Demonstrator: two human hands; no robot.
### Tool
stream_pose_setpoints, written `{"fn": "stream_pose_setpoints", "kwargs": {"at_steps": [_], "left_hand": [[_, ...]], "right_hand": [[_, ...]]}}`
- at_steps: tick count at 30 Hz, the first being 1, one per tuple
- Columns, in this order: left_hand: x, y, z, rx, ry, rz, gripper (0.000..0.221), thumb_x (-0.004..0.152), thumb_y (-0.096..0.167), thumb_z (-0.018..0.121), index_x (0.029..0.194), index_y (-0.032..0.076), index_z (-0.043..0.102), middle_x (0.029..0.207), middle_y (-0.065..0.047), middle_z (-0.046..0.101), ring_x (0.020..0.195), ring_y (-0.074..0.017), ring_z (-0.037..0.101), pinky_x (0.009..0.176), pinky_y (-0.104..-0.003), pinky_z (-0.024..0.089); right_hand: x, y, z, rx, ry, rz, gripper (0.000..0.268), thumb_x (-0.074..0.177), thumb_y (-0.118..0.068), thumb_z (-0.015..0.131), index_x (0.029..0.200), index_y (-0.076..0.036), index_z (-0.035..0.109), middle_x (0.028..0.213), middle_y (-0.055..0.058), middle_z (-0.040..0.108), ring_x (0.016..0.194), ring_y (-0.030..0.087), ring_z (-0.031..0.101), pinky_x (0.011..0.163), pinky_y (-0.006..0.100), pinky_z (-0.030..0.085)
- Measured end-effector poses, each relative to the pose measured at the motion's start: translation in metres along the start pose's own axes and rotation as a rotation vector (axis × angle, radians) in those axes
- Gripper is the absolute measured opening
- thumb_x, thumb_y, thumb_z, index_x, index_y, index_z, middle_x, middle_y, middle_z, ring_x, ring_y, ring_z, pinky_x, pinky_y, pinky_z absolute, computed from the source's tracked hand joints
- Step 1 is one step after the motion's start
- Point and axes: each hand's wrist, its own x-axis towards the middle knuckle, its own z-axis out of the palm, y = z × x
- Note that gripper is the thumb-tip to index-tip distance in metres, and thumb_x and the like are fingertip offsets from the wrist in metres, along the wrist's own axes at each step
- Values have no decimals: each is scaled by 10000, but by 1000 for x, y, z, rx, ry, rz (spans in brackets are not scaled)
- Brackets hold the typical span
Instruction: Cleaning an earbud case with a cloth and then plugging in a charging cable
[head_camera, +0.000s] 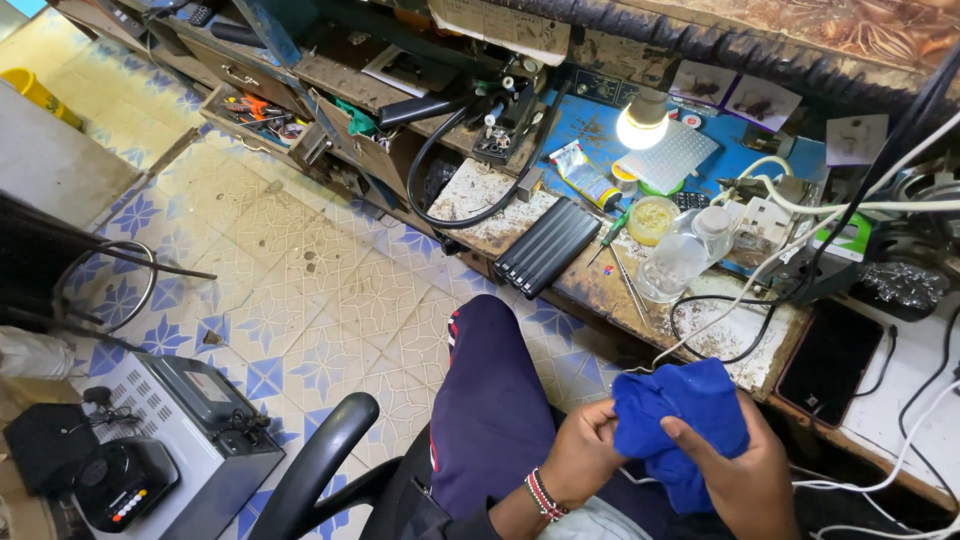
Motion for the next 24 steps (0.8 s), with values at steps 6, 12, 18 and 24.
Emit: {"fn": "stream_pose_setpoints", "kwargs": {"at_steps": [6, 12, 18, 24], "left_hand": [[5, 7, -12, 16, 14, 63, 112, 976, 73, 682, 893, 132, 728, 754, 146, 579, 678, 58, 400, 569, -139, 333], [4, 5, -14, -21, 63, 55, 190, 922, -10, 596, 869, 110, 733, 660, 141, 528, 638, 34, 370, 579, -166, 378], [-2, 1, -12, 200, 16, 127, 236, 861, -24, 656, 742, 179, 669, 566, 166, 358, 602, 29, 277, 527, -197, 237], [-4, 6, -10, 136, 28, -20, 129, 830, 23, 691, 877, 137, 730, 595, 158, 402, 559, 65, 273, 492, -177, 174]], "right_hand": [[5, 13, -4, 128, -130, 19, 594, 725, -69, 819, 1304, -55, 688, 1074, 129, 777, 906, 210, 693, 892, 356, 573], [0, 0, -5, 75, -158, 78, 576, 710, -78, 837, 1272, -64, 713, 1083, 120, 808, 917, 207, 719, 900, 354, 581], [-4, 3, -1, -82, -20, -69, 539, 657, -208, 895, 1152, -80, 727, 991, 65, 772, 859, 161, 678, 847, 318, 536], [-2, 7, -6, -105, 66, -47, 437, 875, -332, 716, 1226, -71, 726, 1087, 53, 755, 1002, 141, 664, 933, 301, 492]]}}
